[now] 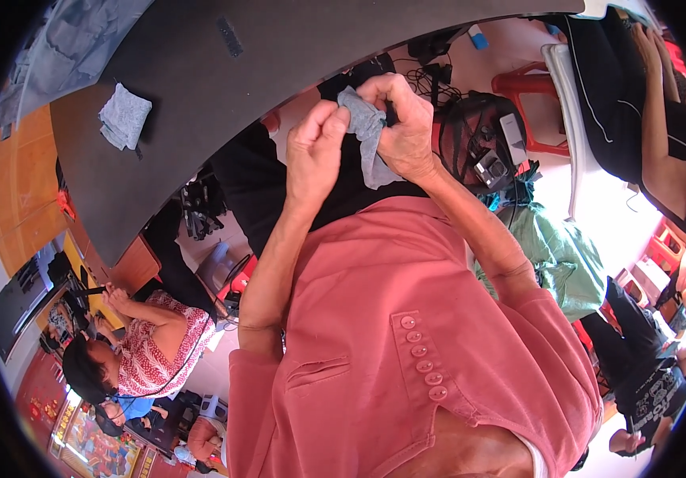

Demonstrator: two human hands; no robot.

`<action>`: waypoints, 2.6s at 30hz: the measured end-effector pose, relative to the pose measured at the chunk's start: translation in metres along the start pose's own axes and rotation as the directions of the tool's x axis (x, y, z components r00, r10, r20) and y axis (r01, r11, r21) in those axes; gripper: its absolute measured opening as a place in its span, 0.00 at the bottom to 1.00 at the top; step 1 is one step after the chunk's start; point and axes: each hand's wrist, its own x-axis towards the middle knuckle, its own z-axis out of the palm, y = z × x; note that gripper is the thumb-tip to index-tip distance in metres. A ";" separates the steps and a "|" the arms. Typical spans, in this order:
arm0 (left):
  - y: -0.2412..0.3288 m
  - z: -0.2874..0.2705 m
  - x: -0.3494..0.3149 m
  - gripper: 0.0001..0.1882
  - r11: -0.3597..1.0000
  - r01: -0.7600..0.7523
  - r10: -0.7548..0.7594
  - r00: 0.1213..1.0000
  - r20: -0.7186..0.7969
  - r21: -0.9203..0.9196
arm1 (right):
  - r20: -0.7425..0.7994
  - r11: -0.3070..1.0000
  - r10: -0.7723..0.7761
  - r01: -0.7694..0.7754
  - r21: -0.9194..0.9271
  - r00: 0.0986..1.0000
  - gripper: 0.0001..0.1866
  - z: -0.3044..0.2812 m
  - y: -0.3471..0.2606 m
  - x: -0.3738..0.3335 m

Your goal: Turning sewn fabric tubes or components right-side out using a wooden stick as a turning tool.

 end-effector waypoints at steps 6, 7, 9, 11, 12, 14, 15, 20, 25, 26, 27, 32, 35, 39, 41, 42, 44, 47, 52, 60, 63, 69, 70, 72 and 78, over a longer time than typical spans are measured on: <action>0.006 0.001 -0.004 0.09 0.996 0.010 -0.013 1.000 0.025 0.093 | -0.057 0.999 -0.037 0.037 0.008 0.998 0.11 0.005 0.003 -0.005; 0.002 0.000 -0.004 0.09 0.995 0.011 -0.013 1.000 0.022 0.094 | -0.055 0.999 -0.037 0.038 0.010 0.998 0.11 0.005 0.003 -0.003; -0.008 0.000 -0.003 0.10 0.929 0.214 -0.201 0.977 0.076 -0.303 | -0.027 0.991 -0.133 0.133 0.004 0.991 0.11 0.004 0.004 0.001; -0.002 -0.002 0.000 0.09 0.995 0.067 -0.064 0.997 0.044 -0.070 | -0.018 0.995 -0.101 0.101 0.020 0.995 0.11 0.003 0.005 0.001; -0.003 -0.003 0.002 0.08 0.967 -0.203 0.197 0.979 0.053 0.154 | -0.009 0.997 -0.068 0.068 0.037 0.998 0.12 0.002 0.005 0.000; -0.004 -0.002 0.006 0.08 0.764 -0.529 0.529 0.842 0.111 0.370 | -0.005 0.998 -0.048 0.048 0.046 0.999 0.12 0.003 0.006 -0.005; -0.002 -0.003 0.003 0.08 0.765 -0.527 0.528 0.842 0.108 0.371 | -0.004 0.998 -0.027 0.027 0.054 1.000 0.12 0.003 0.006 -0.007; 0.001 -0.014 0.006 0.14 0.956 0.261 -0.256 0.965 0.058 -0.134 | 0.023 0.991 -0.124 0.123 0.053 0.992 0.11 0.004 0.008 -0.005; -0.002 -0.013 0.009 0.12 0.981 -0.095 0.093 0.995 0.019 0.169 | 0.086 0.997 -0.040 0.034 0.070 0.996 0.11 0.001 0.002 -0.004; -0.002 -0.015 0.008 0.12 0.966 -0.127 0.121 0.992 0.043 0.224 | 0.094 0.999 0.021 -0.025 0.036 0.995 0.12 0.000 -0.002 -0.002; -0.003 -0.016 0.007 0.12 0.967 -0.126 0.119 0.992 0.041 0.223 | 0.101 0.997 0.082 -0.082 0.001 0.992 0.13 -0.001 -0.003 -0.002; -0.008 -0.022 0.012 0.15 0.973 -0.088 0.059 0.989 0.137 0.213 | 0.172 0.999 -0.023 0.028 -0.024 0.985 0.15 -0.004 0.003 0.000; -0.006 -0.020 0.015 0.15 0.975 -0.055 0.017 0.984 0.176 0.213 | 0.162 0.996 -0.062 0.072 -0.055 0.985 0.13 -0.008 0.004 0.005; 0.006 -0.002 0.010 0.11 0.939 -0.143 0.140 0.990 0.034 0.314 | 0.040 0.987 0.008 -0.001 -0.158 0.999 0.11 -0.004 0.014 0.006; 0.004 -0.002 -0.001 0.17 0.872 -0.309 0.324 0.946 0.026 0.380 | -0.048 0.991 0.020 -0.026 -0.128 0.999 0.10 -0.001 0.014 0.005; 0.004 -0.002 -0.005 0.22 0.898 -0.239 0.207 0.970 0.125 0.370 | -0.081 0.986 0.053 -0.065 -0.156 0.995 0.10 0.001 0.016 0.005; 0.010 0.004 -0.007 0.20 0.910 -0.154 0.097 0.982 0.163 0.386 | -0.113 0.976 0.103 -0.123 -0.182 0.988 0.12 0.005 0.016 0.005; -0.004 0.002 0.000 0.16 0.942 -0.065 0.028 0.993 0.115 0.331 | -0.096 0.964 0.111 -0.130 -0.232 0.989 0.12 0.010 0.019 0.000; -0.017 0.002 0.012 0.09 0.900 -0.111 0.111 0.994 0.025 0.423 | -0.140 0.947 0.150 -0.183 -0.264 0.979 0.11 0.020 0.016 -0.014; -0.045 0.011 0.007 0.12 0.805 -0.316 0.344 0.938 0.038 0.502 | -0.113 0.938 0.219 -0.241 -0.248 0.969 0.09 0.016 0.023 -0.023; -0.048 0.009 0.002 0.15 0.812 -0.368 0.387 0.920 0.054 0.452 | -0.069 0.931 0.281 -0.289 -0.224 0.957 0.11 0.011 0.024 -0.020; -0.034 -0.001 0.003 0.13 0.906 -0.182 0.120 0.976 0.179 0.382 | -0.078 0.928 0.117 -0.137 -0.348 0.990 0.13 0.013 0.029 -0.021; -0.034 -0.001 0.003 0.12 0.910 -0.146 0.084 0.982 0.171 0.389 | -0.041 0.910 0.108 -0.116 -0.397 0.993 0.13 0.011 0.026 -0.021; -0.035 -0.004 0.006 0.12 0.912 -0.111 0.050 0.986 0.161 0.396 | -0.003 0.891 0.099 -0.090 -0.444 0.995 0.13 0.011 0.022 -0.021; -0.038 -0.003 0.006 0.10 0.746 -0.335 0.283 0.942 0.182 0.576 | 0.274 0.954 0.184 -0.104 -0.283 0.944 0.10 0.000 0.028 -0.014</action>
